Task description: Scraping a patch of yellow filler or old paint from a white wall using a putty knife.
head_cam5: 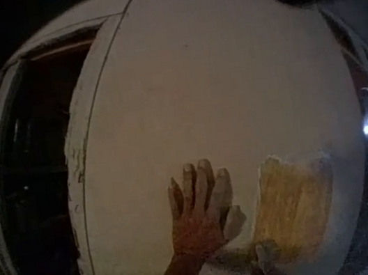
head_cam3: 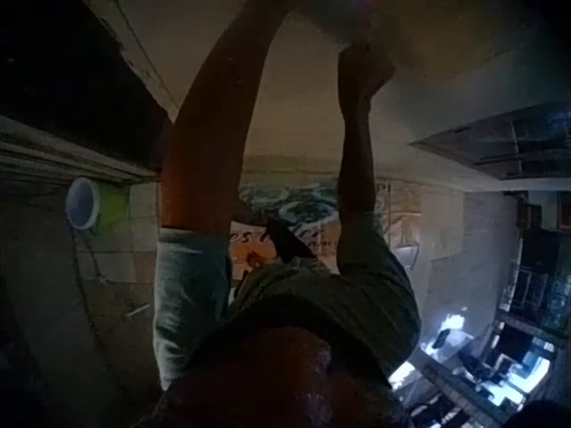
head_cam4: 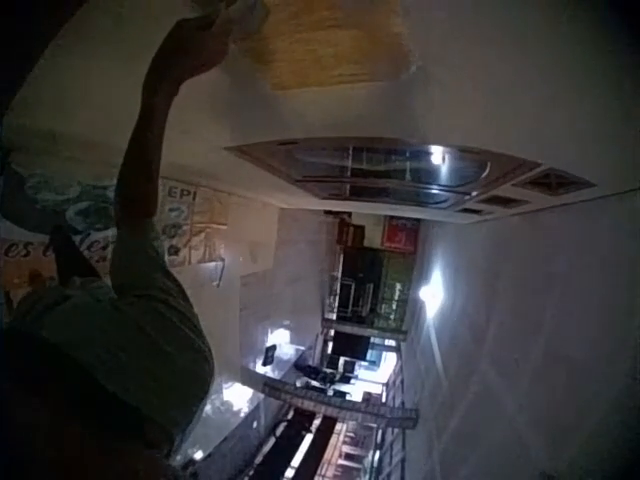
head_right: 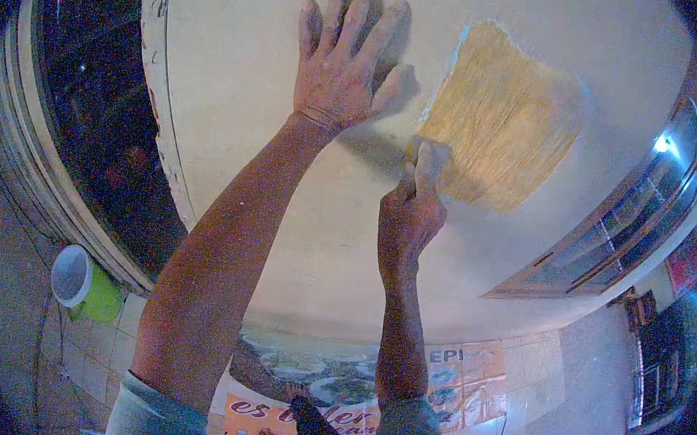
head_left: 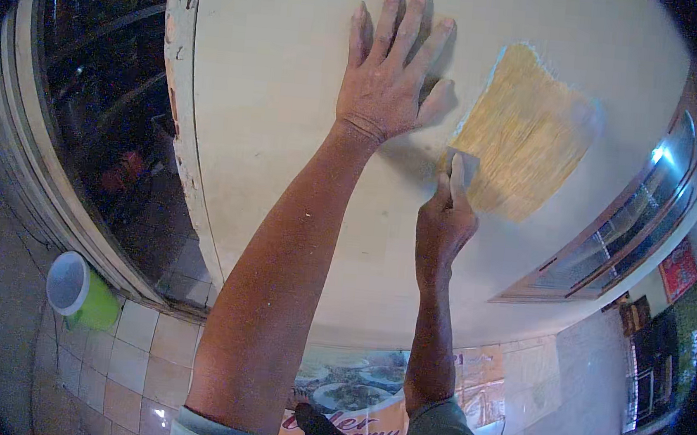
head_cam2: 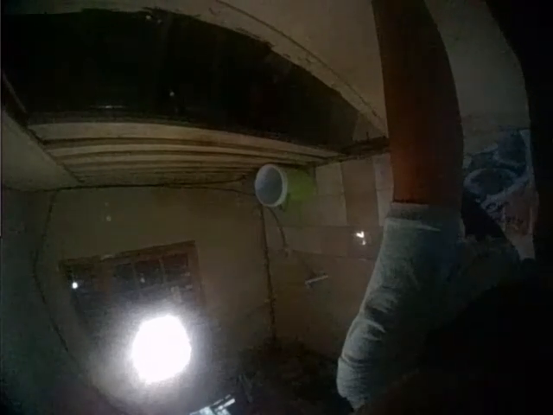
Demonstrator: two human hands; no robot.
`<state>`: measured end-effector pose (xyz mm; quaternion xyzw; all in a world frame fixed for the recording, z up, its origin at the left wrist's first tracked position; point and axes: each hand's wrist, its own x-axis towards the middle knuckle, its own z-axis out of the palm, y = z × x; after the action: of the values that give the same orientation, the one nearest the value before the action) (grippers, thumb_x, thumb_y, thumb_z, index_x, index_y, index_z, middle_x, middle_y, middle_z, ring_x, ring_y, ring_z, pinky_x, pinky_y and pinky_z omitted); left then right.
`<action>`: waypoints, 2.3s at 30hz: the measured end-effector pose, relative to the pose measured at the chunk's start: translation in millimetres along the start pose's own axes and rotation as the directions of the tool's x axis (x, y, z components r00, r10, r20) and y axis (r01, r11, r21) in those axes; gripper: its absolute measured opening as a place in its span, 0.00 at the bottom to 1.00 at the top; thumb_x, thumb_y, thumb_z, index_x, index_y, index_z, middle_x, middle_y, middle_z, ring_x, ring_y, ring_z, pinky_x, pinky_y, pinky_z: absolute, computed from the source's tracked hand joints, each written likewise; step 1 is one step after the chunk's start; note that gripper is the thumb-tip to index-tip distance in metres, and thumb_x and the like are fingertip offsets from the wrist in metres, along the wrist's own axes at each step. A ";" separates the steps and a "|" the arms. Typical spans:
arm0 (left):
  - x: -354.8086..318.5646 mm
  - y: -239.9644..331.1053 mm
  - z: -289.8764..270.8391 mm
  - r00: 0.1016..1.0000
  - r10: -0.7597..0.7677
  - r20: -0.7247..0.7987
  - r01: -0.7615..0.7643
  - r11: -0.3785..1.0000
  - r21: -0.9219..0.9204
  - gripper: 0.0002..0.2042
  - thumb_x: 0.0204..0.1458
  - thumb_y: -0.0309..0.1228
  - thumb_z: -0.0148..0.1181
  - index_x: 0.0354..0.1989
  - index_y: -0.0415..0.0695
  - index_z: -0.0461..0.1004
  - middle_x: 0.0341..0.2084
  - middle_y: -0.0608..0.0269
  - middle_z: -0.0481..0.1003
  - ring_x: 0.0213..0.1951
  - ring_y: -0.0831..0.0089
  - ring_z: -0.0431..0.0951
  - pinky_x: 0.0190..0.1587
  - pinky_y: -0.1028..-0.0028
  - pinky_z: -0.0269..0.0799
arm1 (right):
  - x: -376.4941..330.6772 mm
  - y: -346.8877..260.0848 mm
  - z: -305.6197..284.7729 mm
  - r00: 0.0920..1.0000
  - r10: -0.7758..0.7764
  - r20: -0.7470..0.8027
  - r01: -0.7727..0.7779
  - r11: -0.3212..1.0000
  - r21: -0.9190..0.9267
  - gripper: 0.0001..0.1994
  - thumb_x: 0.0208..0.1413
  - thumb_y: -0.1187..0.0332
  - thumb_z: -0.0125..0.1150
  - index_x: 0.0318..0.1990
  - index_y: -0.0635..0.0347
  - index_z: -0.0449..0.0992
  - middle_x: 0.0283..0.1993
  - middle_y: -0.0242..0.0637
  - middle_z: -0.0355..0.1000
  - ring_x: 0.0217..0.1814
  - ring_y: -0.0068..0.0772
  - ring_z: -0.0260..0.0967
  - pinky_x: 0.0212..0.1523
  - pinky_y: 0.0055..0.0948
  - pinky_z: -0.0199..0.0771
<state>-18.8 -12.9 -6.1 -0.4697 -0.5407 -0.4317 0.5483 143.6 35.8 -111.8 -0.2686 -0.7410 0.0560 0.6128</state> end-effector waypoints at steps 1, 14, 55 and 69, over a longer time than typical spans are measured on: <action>0.6 1.4 0.9 1.000 -0.001 -0.004 0.001 1.000 -0.004 0.38 0.50 0.51 0.59 0.72 0.59 0.59 0.75 0.53 0.47 0.75 0.48 0.43 0.71 0.37 0.36 | 6.2 2.9 -0.9 1.000 -0.003 -0.003 0.003 1.000 -0.005 0.21 0.60 0.73 0.54 0.61 0.53 0.75 0.43 0.57 0.77 0.38 0.54 0.79 0.39 0.42 0.76; 1.0 1.3 0.6 1.000 0.000 -0.011 0.001 0.999 0.046 0.36 0.50 0.51 0.59 0.71 0.60 0.60 0.75 0.55 0.48 0.75 0.49 0.44 0.71 0.37 0.38 | 24.3 -11.6 -2.2 1.000 0.029 -0.008 -0.029 0.999 -0.020 0.20 0.61 0.72 0.54 0.61 0.57 0.75 0.41 0.58 0.77 0.39 0.55 0.77 0.44 0.44 0.73; 6.3 6.3 -3.1 0.999 -0.008 -0.036 0.006 0.999 -0.046 0.36 0.51 0.51 0.58 0.71 0.58 0.61 0.74 0.54 0.50 0.75 0.49 0.44 0.71 0.37 0.37 | 130.6 -49.1 -29.2 0.988 -0.075 -0.136 0.069 0.996 -0.051 0.17 0.60 0.67 0.55 0.53 0.61 0.80 0.36 0.60 0.78 0.38 0.61 0.77 0.40 0.50 0.75; 5.2 7.4 -0.3 0.999 0.003 -0.037 -0.003 1.000 0.020 0.35 0.53 0.51 0.56 0.71 0.58 0.60 0.74 0.55 0.49 0.75 0.50 0.45 0.71 0.38 0.37 | 124.6 -56.7 -35.8 0.998 -0.058 -0.032 0.050 0.976 -0.210 0.13 0.59 0.68 0.55 0.45 0.63 0.82 0.32 0.62 0.76 0.36 0.63 0.76 0.38 0.53 0.74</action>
<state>-11.3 -11.7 -1.3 -0.4570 -0.5339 -0.4342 0.5635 145.5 37.0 29.7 -0.3122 -0.7382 -0.0439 0.5963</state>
